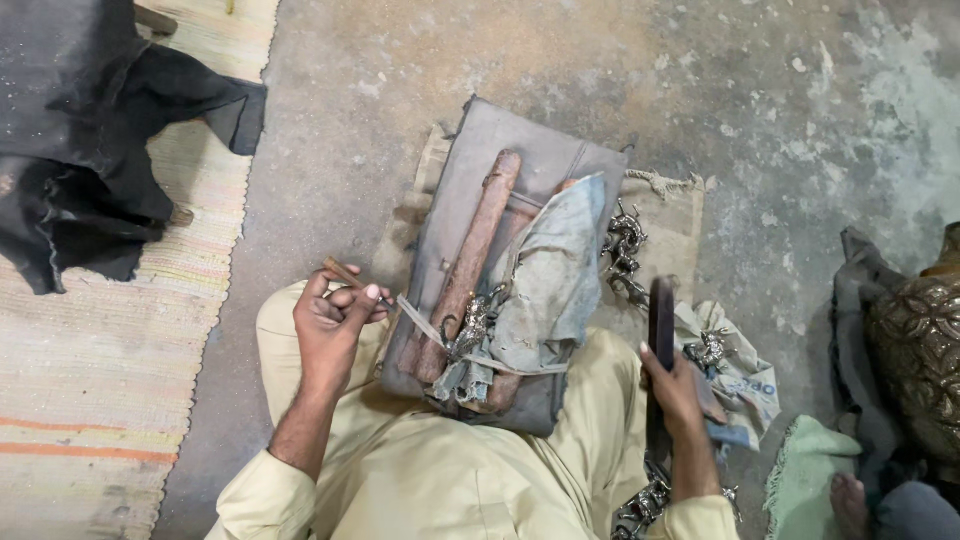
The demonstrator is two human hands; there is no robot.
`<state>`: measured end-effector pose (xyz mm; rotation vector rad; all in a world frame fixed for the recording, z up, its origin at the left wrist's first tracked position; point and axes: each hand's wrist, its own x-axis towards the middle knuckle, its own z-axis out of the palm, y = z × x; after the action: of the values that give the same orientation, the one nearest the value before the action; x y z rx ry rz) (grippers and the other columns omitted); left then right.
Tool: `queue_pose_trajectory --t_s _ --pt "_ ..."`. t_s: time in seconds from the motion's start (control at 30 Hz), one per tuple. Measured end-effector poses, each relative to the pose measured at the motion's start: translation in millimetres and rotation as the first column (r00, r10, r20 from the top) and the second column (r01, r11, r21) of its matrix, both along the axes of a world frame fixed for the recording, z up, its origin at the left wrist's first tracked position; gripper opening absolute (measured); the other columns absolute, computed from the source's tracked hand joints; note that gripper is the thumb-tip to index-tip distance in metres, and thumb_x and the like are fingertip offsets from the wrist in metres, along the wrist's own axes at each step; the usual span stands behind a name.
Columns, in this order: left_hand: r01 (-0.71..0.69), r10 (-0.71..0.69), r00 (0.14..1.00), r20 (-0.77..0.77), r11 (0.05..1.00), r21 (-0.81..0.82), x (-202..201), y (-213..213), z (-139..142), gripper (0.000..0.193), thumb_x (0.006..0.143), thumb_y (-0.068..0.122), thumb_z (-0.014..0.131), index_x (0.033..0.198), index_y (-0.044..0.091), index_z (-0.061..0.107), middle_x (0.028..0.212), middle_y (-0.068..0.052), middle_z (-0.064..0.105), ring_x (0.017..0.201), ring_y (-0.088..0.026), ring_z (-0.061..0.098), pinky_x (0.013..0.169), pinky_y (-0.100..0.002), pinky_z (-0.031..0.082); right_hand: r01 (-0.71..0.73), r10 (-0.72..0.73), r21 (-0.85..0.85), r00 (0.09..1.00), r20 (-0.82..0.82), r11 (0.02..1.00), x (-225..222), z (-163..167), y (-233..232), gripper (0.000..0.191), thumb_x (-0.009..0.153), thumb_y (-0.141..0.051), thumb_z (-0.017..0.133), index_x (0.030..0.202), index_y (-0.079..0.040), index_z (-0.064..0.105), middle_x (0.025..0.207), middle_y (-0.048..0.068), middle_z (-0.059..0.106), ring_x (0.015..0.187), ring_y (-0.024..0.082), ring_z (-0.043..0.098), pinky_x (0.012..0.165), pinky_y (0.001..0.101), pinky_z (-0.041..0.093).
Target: The person sits on the floor and uses a hammer to repeatedly strike small metal decorative pieces placed on a wooden block. The person adjusts the pieces between strikes and continues hammering throughout the clip.
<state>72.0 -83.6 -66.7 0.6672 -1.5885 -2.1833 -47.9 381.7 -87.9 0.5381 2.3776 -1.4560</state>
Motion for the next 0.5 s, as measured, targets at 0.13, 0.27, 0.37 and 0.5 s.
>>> queue_pose_trajectory --t_s 0.13,0.27,0.37,0.5 --pt "0.062 -0.063 0.998 0.03 0.998 0.028 -4 1 5 0.032 0.097 0.0 0.066 0.126 -0.001 0.053 0.091 -0.013 0.077 0.085 -0.017 0.076 0.073 -0.029 0.064 0.266 -0.239 -0.161 0.956 0.17 0.95 72 -27 11 0.019 0.091 -0.026 0.073 0.097 -0.012 0.061 0.069 -0.002 0.059 0.057 0.011 0.052 0.053 0.0278 0.044" --pt "0.131 -0.131 0.991 0.01 0.991 -0.001 -17 9 14 0.034 0.094 -0.003 0.068 0.125 -0.002 0.055 0.091 -0.012 0.077 0.085 -0.016 0.075 0.073 -0.029 0.063 0.398 -0.361 -0.159 0.907 0.217 0.903 83 -32 3 0.023 0.094 -0.026 0.075 0.092 -0.005 0.066 0.071 -0.003 0.06 0.059 0.01 0.053 0.056 0.0258 0.044" --pt "0.197 -0.202 0.979 -0.039 0.975 -0.104 -28 18 22 0.036 0.093 -0.006 0.071 0.125 -0.003 0.056 0.092 -0.011 0.077 0.085 -0.013 0.074 0.076 -0.026 0.061 0.261 -0.247 -0.082 0.957 0.152 0.962 73 -31 1 0.024 0.094 -0.024 0.076 0.094 -0.004 0.062 0.069 -0.001 0.059 0.056 0.012 0.051 0.053 0.0292 0.042" --pt "0.286 -0.302 0.951 -0.064 0.939 -0.192 -37 33 31 0.033 0.092 -0.004 0.072 0.122 -0.002 0.059 0.092 -0.008 0.079 0.085 -0.01 0.076 0.077 -0.024 0.063 0.132 -0.121 -0.075 0.983 0.139 0.988 60 -26 3 0.022 0.091 -0.021 0.077 0.099 -0.003 0.067 0.07 0.0 0.061 0.056 0.011 0.051 0.054 0.0293 0.041"
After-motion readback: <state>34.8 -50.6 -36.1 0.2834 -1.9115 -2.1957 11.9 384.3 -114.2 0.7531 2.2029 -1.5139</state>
